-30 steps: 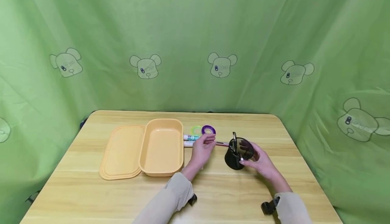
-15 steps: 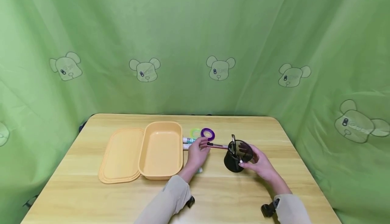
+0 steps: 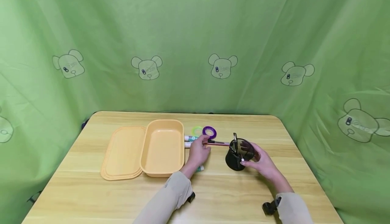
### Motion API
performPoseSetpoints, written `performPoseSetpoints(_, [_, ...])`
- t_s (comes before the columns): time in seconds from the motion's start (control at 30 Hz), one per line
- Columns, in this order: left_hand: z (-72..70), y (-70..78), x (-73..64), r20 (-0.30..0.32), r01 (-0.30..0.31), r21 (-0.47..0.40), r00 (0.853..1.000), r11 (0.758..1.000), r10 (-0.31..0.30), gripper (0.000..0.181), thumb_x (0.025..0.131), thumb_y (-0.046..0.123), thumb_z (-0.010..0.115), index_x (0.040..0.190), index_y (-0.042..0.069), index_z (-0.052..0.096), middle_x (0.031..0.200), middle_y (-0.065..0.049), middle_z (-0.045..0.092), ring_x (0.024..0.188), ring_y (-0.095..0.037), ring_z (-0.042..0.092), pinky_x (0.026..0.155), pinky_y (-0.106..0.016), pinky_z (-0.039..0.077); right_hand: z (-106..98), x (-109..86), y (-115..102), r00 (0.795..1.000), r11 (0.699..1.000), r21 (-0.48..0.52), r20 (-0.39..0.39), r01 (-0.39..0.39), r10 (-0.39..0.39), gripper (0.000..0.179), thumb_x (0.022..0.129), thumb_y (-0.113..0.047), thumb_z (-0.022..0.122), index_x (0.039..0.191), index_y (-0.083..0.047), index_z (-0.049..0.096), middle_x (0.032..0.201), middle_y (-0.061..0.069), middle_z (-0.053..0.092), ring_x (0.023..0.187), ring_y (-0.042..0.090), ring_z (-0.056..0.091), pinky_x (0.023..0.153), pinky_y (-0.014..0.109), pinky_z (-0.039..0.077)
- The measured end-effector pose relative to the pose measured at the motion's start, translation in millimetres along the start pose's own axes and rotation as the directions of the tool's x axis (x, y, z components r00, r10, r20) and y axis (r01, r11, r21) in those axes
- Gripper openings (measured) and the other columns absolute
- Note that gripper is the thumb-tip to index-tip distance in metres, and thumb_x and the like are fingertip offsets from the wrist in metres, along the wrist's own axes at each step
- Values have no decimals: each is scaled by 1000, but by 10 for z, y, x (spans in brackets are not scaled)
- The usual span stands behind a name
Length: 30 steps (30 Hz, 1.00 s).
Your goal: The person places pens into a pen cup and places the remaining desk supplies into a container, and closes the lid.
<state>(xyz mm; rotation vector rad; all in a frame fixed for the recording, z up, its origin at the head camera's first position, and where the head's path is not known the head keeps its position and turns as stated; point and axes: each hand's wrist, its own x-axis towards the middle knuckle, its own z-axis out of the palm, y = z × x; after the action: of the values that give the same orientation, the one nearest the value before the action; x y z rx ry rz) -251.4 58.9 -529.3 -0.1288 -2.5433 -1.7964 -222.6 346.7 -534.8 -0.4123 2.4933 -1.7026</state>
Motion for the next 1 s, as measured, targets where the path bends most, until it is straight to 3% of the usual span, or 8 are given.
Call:
performPoseSetpoints(0.1, [0,4,10,15,-1,63,1000,998,0,50,89,-6,72,137,5,63,135,-16,68,106,-24,70,87,-27,61,-1,-1,-3,1000,1000,-1,0,-2,2,87,81,-8,87,155,-5,41,149,27,52,124,-5,54,106,6,36])
performPoseSetpoints(0.2, [1,6,24,38,-17,117,999,993,13,50,89,-4,73,137,6,63,134,-17,68,79,-15,65,70,-22,57,1,-4,-5,1000,1000,-4,-4,-2,2,87,81,-8,87,155,-5,42,149,26,52,124,-4,54,106,6,37])
performPoseSetpoints(0.27, [6,7,32,56,-32,143,998,989,24,50,89,-3,72,138,6,63,133,-18,68,72,-14,61,68,-24,56,-1,-8,-5,1000,1000,-3,-4,1,-1,87,81,-7,87,155,-4,41,149,27,52,124,-3,55,106,6,37])
performPoseSetpoints(0.4, [25,11,34,75,-55,198,996,979,41,51,89,0,73,139,6,63,133,-17,69,95,-23,70,91,-36,60,0,-10,-2,1000,1000,1,-3,3,-3,87,81,-7,87,155,-4,41,148,27,52,125,-2,56,106,6,37])
performPoseSetpoints(0.53, [36,28,22,86,-66,223,995,972,48,51,90,1,73,140,5,62,136,-17,68,124,-32,65,109,-45,53,6,-5,-5,1000,1000,3,-1,4,-4,87,81,-7,87,155,-4,41,148,27,53,125,-1,56,106,6,38])
performPoseSetpoints(0.8, [40,41,28,113,-78,229,992,970,53,52,91,2,73,141,4,60,135,-17,67,125,-33,65,109,-45,53,6,-4,-7,1000,1000,2,-7,5,-5,88,81,-7,86,156,-4,41,150,26,52,124,-4,54,107,7,37])
performPoseSetpoints(1.0, [55,16,42,173,-92,195,983,977,58,51,93,2,72,141,4,59,136,-17,66,121,-30,67,105,-41,56,5,-8,-1,1000,1000,3,-6,0,0,89,81,-6,87,156,-3,40,150,27,51,123,-6,54,107,6,37])
